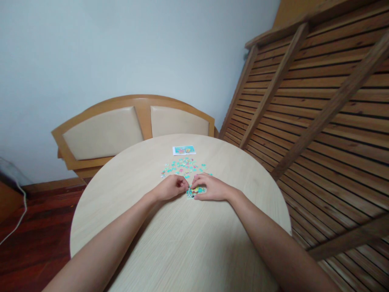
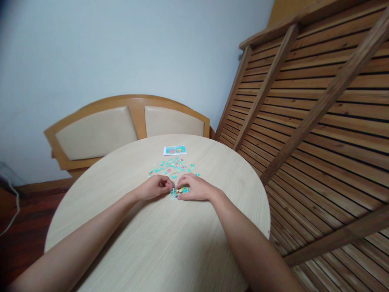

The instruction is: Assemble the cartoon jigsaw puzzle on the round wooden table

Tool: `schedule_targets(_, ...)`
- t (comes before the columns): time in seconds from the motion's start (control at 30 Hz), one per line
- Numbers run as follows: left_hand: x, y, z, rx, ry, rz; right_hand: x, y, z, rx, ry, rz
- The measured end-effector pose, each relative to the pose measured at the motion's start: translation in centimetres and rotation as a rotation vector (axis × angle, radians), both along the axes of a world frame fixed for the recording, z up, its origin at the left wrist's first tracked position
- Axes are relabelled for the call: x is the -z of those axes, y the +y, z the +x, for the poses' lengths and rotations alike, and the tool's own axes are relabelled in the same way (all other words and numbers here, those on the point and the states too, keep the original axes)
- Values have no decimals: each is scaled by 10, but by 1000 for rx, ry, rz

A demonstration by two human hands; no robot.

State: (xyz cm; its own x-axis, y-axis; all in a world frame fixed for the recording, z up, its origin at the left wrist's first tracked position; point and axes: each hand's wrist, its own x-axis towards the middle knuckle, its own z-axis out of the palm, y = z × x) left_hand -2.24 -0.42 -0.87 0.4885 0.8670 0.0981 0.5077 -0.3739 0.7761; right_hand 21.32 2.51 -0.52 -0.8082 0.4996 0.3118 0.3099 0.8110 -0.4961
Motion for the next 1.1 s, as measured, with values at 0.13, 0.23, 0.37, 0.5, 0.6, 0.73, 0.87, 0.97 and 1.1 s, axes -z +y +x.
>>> schedule_targets(0.13, 1, 1, -2, -10, 44, 27, -1, 0, 0, 0, -2, -5)
schedule_targets(0.23, 1, 0, -2, -11, 81, 54, 0, 0, 0, -2, 2, 2)
schedule_targets(0.37, -3, -2, -1, -16, 96, 73, 1, 1, 0, -4, 1, 3)
schedule_targets(0.5, -7, -4, -1, -22, 74, 53, 2, 1, 1, 6, 3, -2)
schedule_targets(0.6, -6, -3, -1, -8, 44, 10, 2, 1, 1, 6, 2, -1)
schedule_targets(0.73, -4, -3, -2, 28, 18, 5, 1, 1, 0, 2, -4, 0)
schedule_targets(0.87, -5, -4, -1, 24, 51, 20, 1, 1, 0, -4, -6, -3)
schedule_targets(0.97, -6, -5, -1, 13, 90, 40, 1, 1, 0, -9, -2, 0)
schedule_targets(1.1, -7, -6, -1, -5, 169, 104, 0, 1, 0, -15, -4, 5)
